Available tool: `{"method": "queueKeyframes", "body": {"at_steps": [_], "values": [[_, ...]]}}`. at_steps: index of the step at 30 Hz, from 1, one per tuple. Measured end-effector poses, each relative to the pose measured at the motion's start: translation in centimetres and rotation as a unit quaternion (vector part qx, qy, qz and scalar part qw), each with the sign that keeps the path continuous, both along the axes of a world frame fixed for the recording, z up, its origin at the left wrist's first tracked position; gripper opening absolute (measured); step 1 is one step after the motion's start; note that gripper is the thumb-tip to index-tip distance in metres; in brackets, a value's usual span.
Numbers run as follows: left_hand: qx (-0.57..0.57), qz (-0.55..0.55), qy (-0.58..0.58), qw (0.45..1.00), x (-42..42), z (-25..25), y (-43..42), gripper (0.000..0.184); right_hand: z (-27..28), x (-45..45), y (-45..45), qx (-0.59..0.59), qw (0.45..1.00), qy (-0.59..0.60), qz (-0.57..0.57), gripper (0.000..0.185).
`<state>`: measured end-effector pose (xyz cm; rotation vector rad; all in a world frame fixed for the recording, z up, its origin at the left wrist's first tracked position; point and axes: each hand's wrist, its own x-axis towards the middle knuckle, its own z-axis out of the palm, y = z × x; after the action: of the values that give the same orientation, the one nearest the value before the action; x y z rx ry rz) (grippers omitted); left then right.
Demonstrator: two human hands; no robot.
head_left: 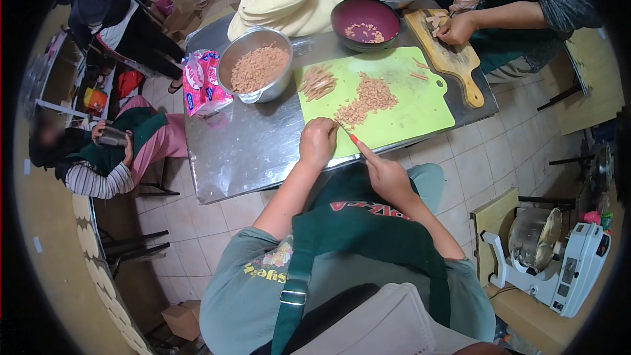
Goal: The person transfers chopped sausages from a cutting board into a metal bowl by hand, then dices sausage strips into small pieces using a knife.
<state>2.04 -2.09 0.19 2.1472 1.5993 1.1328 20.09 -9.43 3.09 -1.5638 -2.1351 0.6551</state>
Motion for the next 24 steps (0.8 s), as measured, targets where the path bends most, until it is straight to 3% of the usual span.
{"method": "queueKeyframes", "body": {"at_steps": [11, 16, 24], "values": [[-0.01, -0.013, 0.009, 1.0, -0.4, -0.1, 0.0, 0.003, 1.0, 0.5, -0.7, 0.066, 0.997, 0.046, -0.012, 0.046], [-0.016, -0.011, 0.018, 1.0, -0.2, 0.3, -0.1, 0.004, 1.2, 0.3, -0.5, 0.074, 0.997, -0.002, 0.002, 0.046], [-0.015, -0.009, 0.013, 1.0, -0.2, 0.2, 0.1, 0.004, -0.1, -0.5, 2.2, -0.007, 0.996, 0.085, 0.006, 0.044]]}}
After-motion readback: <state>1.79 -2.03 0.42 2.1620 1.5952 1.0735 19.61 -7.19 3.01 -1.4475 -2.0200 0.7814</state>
